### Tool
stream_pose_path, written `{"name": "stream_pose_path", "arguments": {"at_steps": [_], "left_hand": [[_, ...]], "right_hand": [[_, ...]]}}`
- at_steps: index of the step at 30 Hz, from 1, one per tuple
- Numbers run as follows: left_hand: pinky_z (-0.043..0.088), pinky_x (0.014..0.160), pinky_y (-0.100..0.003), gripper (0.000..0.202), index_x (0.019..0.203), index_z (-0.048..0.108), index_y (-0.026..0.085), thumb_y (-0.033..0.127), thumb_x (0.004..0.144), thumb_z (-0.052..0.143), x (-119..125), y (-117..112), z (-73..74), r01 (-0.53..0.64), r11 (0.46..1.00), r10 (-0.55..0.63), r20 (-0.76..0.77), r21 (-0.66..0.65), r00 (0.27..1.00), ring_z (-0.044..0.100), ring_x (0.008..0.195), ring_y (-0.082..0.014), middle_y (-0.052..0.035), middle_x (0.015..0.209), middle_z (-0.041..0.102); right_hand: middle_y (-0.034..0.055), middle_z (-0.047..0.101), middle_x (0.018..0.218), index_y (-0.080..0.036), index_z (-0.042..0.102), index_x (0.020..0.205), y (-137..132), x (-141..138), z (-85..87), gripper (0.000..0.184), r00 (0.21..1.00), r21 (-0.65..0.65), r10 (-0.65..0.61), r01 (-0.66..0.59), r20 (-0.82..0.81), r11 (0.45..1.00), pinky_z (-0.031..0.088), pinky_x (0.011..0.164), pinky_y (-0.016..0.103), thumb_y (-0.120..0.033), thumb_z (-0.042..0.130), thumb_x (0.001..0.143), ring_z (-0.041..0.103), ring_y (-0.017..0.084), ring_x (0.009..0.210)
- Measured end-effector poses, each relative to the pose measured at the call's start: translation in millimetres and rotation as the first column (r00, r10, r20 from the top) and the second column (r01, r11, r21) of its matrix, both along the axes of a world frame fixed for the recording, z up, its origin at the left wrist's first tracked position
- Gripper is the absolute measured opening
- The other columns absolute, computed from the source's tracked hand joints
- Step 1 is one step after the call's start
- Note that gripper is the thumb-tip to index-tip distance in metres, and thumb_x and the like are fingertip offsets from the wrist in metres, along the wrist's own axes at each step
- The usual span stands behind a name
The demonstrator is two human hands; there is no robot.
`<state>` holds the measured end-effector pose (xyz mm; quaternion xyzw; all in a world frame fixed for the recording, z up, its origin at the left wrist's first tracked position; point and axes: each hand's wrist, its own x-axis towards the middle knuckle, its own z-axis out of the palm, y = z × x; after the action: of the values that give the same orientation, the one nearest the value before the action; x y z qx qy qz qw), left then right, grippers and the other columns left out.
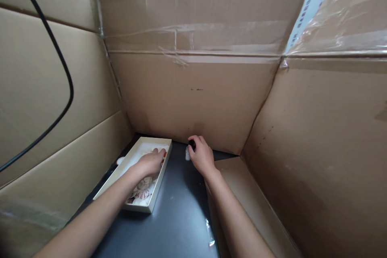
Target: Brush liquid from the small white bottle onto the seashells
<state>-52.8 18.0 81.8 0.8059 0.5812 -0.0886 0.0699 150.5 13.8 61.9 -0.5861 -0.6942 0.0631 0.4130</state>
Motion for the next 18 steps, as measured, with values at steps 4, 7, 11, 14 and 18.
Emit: {"name": "stream_pose_path", "arguments": {"at_steps": [4, 7, 11, 14, 18], "left_hand": [[0.048, 0.082, -0.036, 0.042, 0.123, 0.046, 0.014, 0.028, 0.083, 0.044, -3.2, 2.1, -4.6, 0.024, 1.000, -0.024, 0.072, 0.002, 0.997, 0.062, 0.102, -0.0303, -0.0180, 0.112, 0.062], [0.048, 0.082, -0.034, 0.040, 0.121, 0.047, 0.015, 0.022, 0.082, 0.042, -4.5, 1.6, -4.1, 0.035, 0.999, -0.035, 0.080, -0.002, 0.996, 0.062, 0.102, -0.0288, -0.0171, 0.115, 0.062], [0.048, 0.083, -0.034, 0.037, 0.117, 0.051, 0.016, 0.018, 0.082, 0.041, -8.1, 0.5, -2.3, 0.036, 0.999, -0.038, 0.065, 0.030, 0.997, 0.062, 0.103, -0.0277, -0.0161, 0.116, 0.062], [0.048, 0.081, -0.033, 0.035, 0.114, 0.055, 0.017, 0.020, 0.082, 0.041, -13.1, 1.3, -0.4, 0.019, 0.998, -0.022, 0.053, 0.058, 0.998, 0.063, 0.100, -0.0273, -0.0147, 0.115, 0.061], [0.048, 0.078, -0.033, 0.032, 0.106, 0.058, 0.016, 0.021, 0.085, 0.036, -22.3, 3.7, 4.1, -0.004, 0.995, 0.002, 0.027, 0.097, 1.000, 0.063, 0.094, -0.0255, -0.0142, 0.110, 0.060]], "right_hand": [[0.0030, 0.060, 0.099, -0.024, 0.059, 0.102, -0.5, 1.5, -0.5, 0.023, 1.000, 0.002, -0.006, 0.006, 0.003, 1.000, 0.041, 0.065, 0.027, -0.020, 0.052, 0.081, 0.055, 0.013, 0.065], [0.0033, 0.060, 0.099, -0.023, 0.059, 0.103, -1.7, 0.9, 0.8, 0.024, 1.000, 0.003, 0.006, -0.006, 0.000, 1.000, 0.042, 0.067, 0.027, -0.019, 0.052, 0.080, 0.057, 0.014, 0.068], [0.0035, 0.060, 0.100, -0.023, 0.059, 0.103, -2.8, -0.6, 2.2, 0.024, 1.000, -0.012, 0.023, -0.023, 0.004, 1.000, 0.042, 0.067, 0.027, -0.019, 0.051, 0.081, 0.057, 0.014, 0.068], [0.0032, 0.060, 0.099, -0.024, 0.059, 0.102, -2.7, -1.3, 2.2, 0.023, 1.000, -0.019, 0.023, -0.023, 0.007, 1.000, 0.042, 0.067, 0.027, -0.020, 0.051, 0.082, 0.056, 0.013, 0.066], [0.0032, 0.060, 0.099, -0.024, 0.059, 0.102, -2.2, -1.5, 2.2, 0.022, 0.999, -0.014, 0.026, -0.026, 0.018, 1.000, 0.042, 0.067, 0.027, -0.020, 0.052, 0.081, 0.056, 0.013, 0.067]]}}
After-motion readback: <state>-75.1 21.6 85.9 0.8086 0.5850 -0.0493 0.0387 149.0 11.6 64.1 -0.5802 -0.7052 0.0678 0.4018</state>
